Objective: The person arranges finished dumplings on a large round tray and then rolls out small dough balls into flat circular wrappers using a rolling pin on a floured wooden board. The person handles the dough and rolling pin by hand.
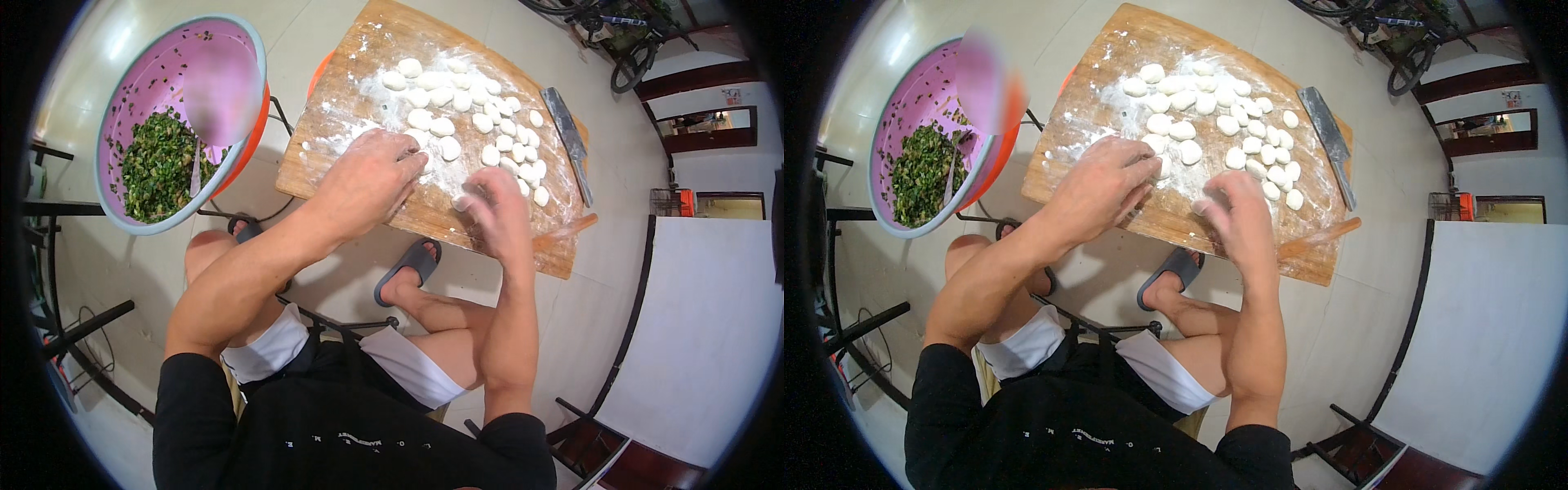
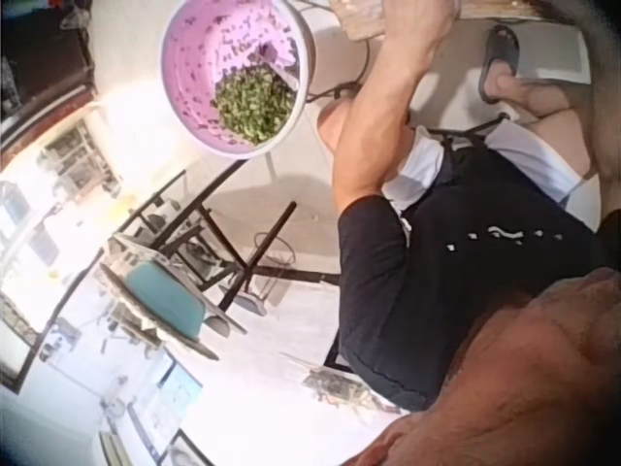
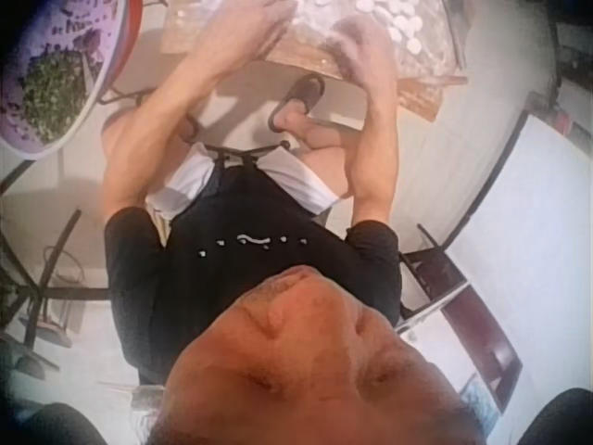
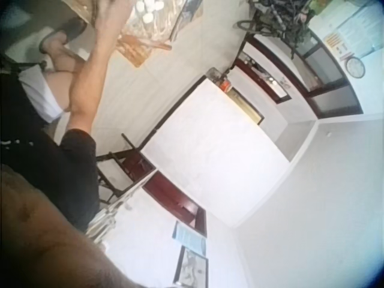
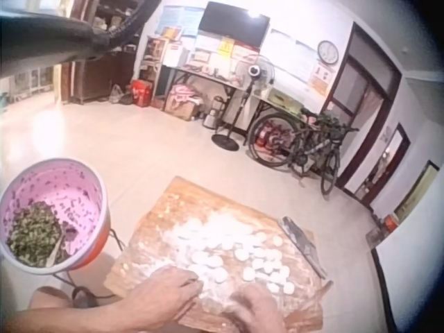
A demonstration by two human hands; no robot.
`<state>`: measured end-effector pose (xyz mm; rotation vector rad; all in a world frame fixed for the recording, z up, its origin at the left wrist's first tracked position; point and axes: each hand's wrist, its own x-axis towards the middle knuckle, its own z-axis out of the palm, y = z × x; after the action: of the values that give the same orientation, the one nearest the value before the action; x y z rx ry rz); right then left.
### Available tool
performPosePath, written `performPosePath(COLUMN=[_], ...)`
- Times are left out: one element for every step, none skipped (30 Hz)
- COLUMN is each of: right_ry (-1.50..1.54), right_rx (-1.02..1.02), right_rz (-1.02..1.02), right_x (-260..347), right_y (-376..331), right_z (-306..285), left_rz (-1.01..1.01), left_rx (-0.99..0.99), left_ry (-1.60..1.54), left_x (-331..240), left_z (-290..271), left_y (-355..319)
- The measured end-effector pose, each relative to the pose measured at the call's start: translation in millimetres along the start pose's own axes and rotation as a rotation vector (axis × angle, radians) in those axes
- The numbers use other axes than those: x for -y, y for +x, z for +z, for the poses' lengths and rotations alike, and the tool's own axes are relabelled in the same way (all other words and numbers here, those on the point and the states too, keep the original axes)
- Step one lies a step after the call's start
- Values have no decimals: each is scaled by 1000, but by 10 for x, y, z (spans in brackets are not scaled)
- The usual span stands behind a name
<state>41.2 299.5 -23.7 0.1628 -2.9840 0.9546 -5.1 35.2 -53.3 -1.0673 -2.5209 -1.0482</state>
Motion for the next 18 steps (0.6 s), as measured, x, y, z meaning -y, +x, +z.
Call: performPosePath(right_ry=[122, 244, 195, 147, 99, -78, -188, -297, -407, -451, -496, -540, -532, -524, -517, -498, -475, -453], right_rx=[-95, -189, -219, -253, -286, -244, -174, -134, -93, -91, -89, -86, -88, -89, -92, -106, -99, -92], right_rz=[83, 166, 132, 98, 65, -46, -51, -18, 15, 0, -15, -30, -16, 0, 16, 3, 10, 19], right_x=[-7, -7, 10, 40, 69, 36, 65, 177, 269, 277, 266, 254, 273, 306, 320, 289, 253, 207], right_y=[6, 14, 46, 102, 164, 223, 281, 339, 384, 391, 390, 392, 381, 380, 378, 410, 425, 430], right_z=[-11, -17, -5, 31, 76, 174, 302, 448, 565, 622, 676, 711, 708, 691, 686, 711, 709, 691], left_rz=[-9, -20, -31, -39, -35, -31, -28, -38, -47, -58, -63, -67, -71, -81, -90, -91, -109, -127], left_rx=[1, -12, -25, -37, -57, -77, -97, -100, -102, -102, -111, -119, -120, -125, -129, -146, -127, -109], left_ry=[4, -3, -9, -14, -9, -3, 6, 18, 30, 38, 44, 50, 52, 37, 23, 12, 4, -5], left_x=[10, 14, 16, 20, 24, 28, 32, 35, 37, 33, 24, 10, -18, -27, -25, -19, -27, -40], left_z=[-5, -10, -16, -22, -19, -7, -22, -34, -49, -46, -55, -75, -97, -113, -127, -157, -166, -160], left_y=[2, 6, 9, 16, 20, 23, 20, 8, -4, -20, -29, -33, -42, -51, -59, -40, -33, -34])
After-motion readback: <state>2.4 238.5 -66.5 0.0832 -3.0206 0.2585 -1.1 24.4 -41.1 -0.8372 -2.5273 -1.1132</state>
